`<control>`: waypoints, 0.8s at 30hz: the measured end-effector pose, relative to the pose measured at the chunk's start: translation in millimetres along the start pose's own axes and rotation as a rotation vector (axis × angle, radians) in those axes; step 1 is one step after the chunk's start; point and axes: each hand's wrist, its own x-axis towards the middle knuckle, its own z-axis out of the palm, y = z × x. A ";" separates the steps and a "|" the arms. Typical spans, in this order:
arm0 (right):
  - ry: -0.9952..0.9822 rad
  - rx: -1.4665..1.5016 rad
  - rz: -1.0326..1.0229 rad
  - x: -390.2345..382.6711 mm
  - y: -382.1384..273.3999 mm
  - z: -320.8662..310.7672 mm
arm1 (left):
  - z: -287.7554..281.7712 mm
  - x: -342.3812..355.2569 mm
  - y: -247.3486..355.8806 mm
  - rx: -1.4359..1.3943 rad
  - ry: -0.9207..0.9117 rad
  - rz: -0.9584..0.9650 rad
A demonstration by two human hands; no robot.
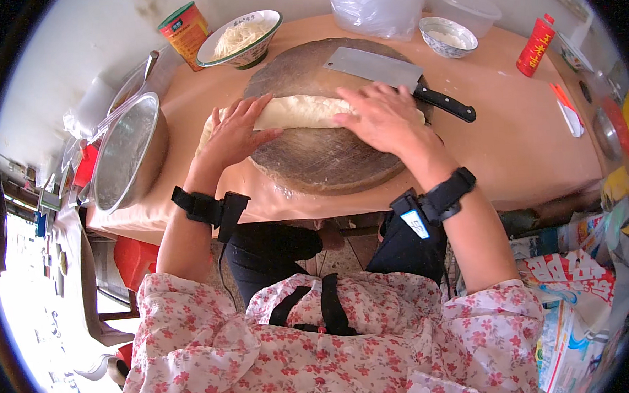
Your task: Rolling and kneading a long piece of dough on a wooden board.
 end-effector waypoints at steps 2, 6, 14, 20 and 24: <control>0.058 -0.064 0.062 -8.7 13.8 -6.4 | -2.4 10.1 12.8 -0.002 0.048 0.026; 0.099 -0.022 0.071 -21.7 8.8 -0.8 | 14.0 22.6 49.2 -0.080 0.188 0.177; 0.222 -0.056 -0.078 -80.7 -27.5 -7.1 | 23.8 -29.4 59.0 -0.091 0.274 0.311; 0.137 -0.044 -0.055 -71.0 -25.7 -8.9 | 16.8 -38.5 60.7 -0.061 0.185 0.264; 0.015 -0.019 0.028 -24.3 -5.1 -1.7 | 10.4 -1.4 56.6 -0.035 0.092 0.216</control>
